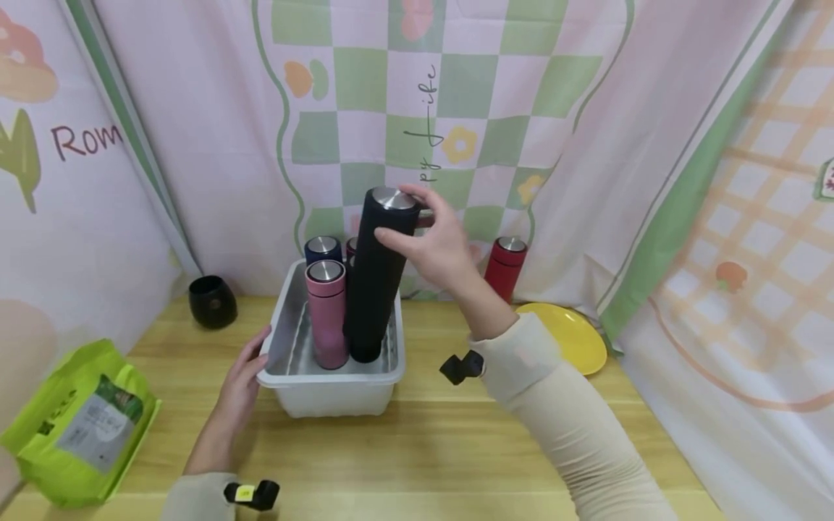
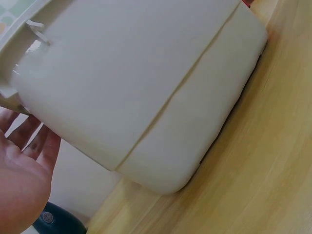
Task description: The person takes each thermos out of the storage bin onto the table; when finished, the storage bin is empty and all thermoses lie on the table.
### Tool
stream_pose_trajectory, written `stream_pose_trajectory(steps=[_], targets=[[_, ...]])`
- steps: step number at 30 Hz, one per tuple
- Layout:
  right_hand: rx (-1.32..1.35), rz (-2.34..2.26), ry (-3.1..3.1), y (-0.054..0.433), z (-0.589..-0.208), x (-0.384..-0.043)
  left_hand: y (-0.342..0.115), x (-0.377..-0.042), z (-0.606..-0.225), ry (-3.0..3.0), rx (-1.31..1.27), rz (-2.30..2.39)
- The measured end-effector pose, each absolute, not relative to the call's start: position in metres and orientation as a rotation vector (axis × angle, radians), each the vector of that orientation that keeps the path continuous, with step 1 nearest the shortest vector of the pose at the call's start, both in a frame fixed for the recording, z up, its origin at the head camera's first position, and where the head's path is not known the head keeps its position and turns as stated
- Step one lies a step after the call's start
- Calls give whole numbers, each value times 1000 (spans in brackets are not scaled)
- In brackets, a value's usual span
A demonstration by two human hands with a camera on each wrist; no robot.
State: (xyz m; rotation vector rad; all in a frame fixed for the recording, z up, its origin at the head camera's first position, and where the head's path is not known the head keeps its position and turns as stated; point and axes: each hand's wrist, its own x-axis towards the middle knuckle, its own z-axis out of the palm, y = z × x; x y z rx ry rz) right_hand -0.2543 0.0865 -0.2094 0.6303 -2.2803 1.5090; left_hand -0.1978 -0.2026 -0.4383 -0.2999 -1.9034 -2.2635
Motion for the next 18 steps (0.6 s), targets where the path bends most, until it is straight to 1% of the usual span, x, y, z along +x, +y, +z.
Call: stream_pose_trajectory(steps=[9, 18], targets=[[509, 1507, -2275, 120, -193, -260, -202, -198, -440, -1872, -329, -2256], [368, 1381, -2267, 149, -202, -276, -203, -199, -440, -1876, -342, -2250]])
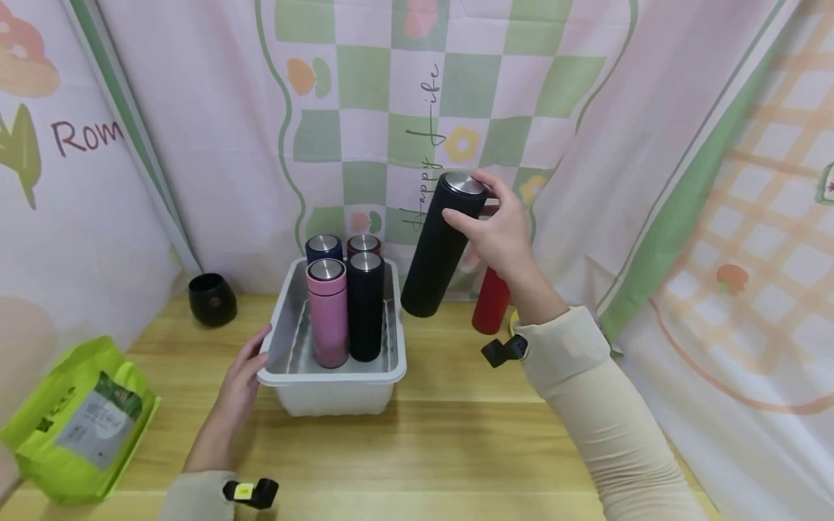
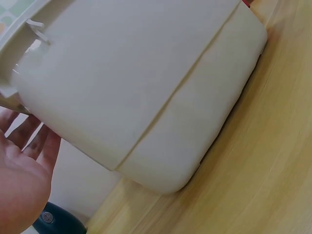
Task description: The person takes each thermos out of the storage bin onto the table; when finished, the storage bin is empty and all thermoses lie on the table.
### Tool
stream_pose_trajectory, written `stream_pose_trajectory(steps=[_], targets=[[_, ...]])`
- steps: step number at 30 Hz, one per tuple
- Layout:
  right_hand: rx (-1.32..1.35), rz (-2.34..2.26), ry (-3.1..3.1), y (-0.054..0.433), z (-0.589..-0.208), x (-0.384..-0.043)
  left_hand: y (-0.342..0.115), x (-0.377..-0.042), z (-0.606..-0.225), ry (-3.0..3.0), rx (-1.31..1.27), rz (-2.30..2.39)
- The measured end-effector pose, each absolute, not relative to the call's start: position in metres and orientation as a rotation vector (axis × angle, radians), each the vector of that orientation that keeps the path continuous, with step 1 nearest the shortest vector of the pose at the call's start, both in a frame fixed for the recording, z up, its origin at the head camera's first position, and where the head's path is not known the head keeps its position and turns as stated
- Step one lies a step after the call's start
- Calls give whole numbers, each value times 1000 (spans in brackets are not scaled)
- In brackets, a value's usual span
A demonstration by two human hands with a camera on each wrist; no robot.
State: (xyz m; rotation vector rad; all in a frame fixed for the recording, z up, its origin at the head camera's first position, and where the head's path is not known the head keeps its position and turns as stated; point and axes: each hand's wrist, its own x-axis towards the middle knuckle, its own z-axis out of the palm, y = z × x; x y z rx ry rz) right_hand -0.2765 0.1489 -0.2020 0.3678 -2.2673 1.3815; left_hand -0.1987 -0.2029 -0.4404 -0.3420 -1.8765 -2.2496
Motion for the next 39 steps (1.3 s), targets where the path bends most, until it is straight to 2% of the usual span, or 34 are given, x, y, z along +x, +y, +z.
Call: stream_pose_trajectory(steps=[8, 20, 39], targets=[[270, 1262, -2296, 165, -228, -302, -203, -198, -439, -1878, -353, -2243], [89, 1130, -2440, 174, -287, -343, -203, -198, -439, -1874, -335, -2251], [57, 1069, -2498, 180, -335, -374, -202, -198, -439, -1855, -363, -2239]])
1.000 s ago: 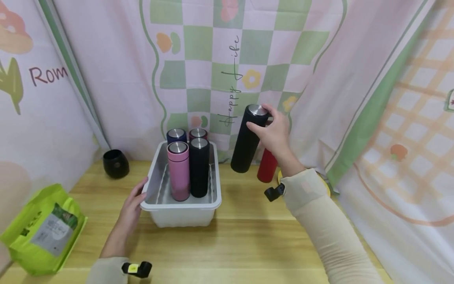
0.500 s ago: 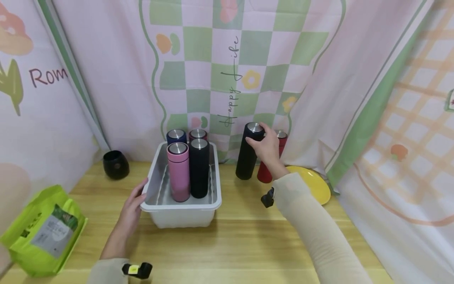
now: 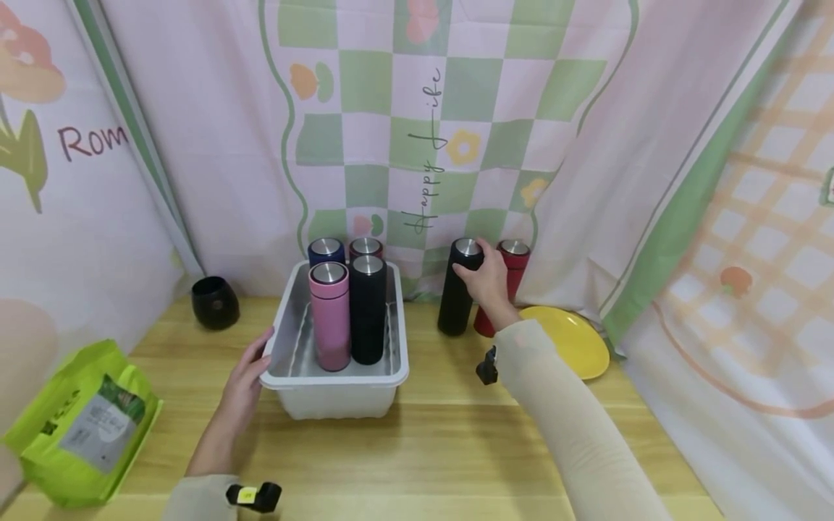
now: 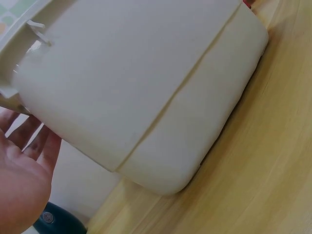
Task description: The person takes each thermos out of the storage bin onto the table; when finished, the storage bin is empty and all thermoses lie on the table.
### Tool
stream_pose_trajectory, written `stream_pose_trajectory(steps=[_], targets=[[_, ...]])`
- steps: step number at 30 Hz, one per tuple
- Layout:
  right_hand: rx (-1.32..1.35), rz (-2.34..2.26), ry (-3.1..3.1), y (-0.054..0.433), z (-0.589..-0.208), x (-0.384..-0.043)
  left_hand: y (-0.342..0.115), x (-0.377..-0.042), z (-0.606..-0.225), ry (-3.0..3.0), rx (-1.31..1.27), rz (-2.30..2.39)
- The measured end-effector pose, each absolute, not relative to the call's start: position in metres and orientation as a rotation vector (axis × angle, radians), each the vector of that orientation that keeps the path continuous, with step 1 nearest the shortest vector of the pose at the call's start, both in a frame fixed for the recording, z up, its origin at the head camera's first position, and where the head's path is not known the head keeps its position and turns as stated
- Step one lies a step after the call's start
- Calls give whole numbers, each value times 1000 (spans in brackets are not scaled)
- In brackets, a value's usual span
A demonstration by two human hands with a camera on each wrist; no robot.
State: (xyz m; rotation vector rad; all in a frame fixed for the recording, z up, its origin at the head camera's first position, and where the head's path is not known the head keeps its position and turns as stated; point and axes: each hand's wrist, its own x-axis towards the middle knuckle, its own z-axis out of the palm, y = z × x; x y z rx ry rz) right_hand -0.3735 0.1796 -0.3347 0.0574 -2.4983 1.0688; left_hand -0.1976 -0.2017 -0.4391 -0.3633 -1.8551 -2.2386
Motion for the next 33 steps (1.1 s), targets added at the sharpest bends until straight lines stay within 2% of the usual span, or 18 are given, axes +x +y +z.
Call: stream_pose_trajectory(steps=[33], targets=[[34, 1127, -2585, 185, -339, -381, -202, -200, -443, -1804, -392, -2260]])
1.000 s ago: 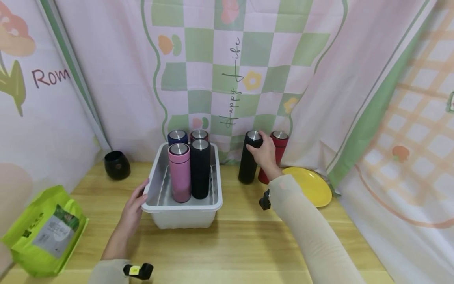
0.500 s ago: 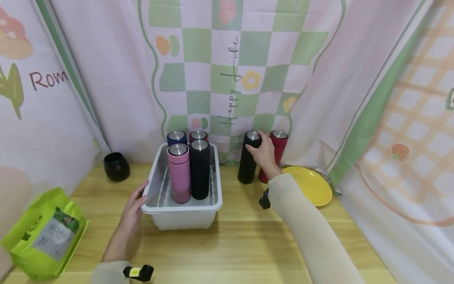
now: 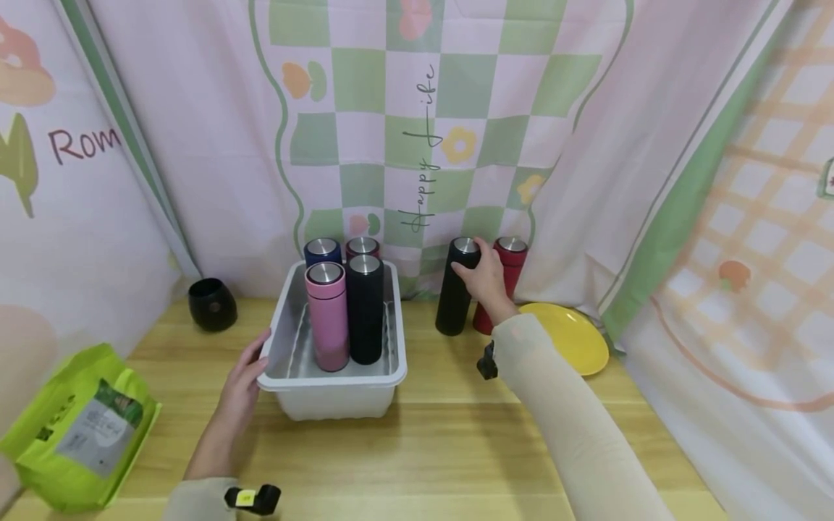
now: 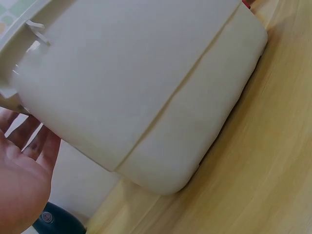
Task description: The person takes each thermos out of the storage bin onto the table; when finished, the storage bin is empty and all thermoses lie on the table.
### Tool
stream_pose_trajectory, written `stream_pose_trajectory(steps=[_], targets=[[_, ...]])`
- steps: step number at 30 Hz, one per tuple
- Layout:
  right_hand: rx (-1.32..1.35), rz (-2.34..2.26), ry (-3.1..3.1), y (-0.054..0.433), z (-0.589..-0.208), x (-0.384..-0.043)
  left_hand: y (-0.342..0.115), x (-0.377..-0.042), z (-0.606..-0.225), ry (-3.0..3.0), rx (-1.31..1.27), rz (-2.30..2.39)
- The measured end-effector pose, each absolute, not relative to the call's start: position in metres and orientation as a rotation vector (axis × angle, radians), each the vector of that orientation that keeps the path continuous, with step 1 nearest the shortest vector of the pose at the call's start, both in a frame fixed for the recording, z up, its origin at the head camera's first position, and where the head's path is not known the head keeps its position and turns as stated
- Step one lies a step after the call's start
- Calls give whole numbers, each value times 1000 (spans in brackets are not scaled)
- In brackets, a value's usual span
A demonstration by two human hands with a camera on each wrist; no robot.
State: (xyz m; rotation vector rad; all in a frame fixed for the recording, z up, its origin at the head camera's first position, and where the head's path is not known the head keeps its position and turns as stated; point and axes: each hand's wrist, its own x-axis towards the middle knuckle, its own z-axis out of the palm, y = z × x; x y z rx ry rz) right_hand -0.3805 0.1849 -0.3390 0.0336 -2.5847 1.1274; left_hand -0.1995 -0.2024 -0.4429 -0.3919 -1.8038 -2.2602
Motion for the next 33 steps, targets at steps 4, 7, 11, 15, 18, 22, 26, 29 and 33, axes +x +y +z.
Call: stream_pose_trajectory(steps=[4, 7, 11, 15, 18, 22, 26, 29, 33], targets=[[40, 1132, -2585, 186, -338, -381, -202, -199, -441, -1810, -384, -2260], [42, 1132, -2588, 186, -337, -380, -202, -200, -441, -1811, -383, -2261], [40, 1119, -2604, 184, -335, -377, -202, -200, -441, -1808, -397, -2258], [86, 1075, -2601, 182, -328, -374, -202, -200, -442, -1787, -423, -2254], [134, 1029, -2581, 180, -322, -373, -202, -199, -441, -1789, -421, -2253], [182, 989, -2556, 173, -310, -369, -202, -198, -440, -1803, -408, -2250], [222, 978, -2534, 164, -298, -362, -202, -198, -441, -1802, -402, -2250], [265, 994, -2522, 156, -291, -357, -202, -198, -441, -1797, -403, -2257], [317, 1024, -2529, 144, -285, -350, -202, -198, -442, -1790, -419, -2259]])
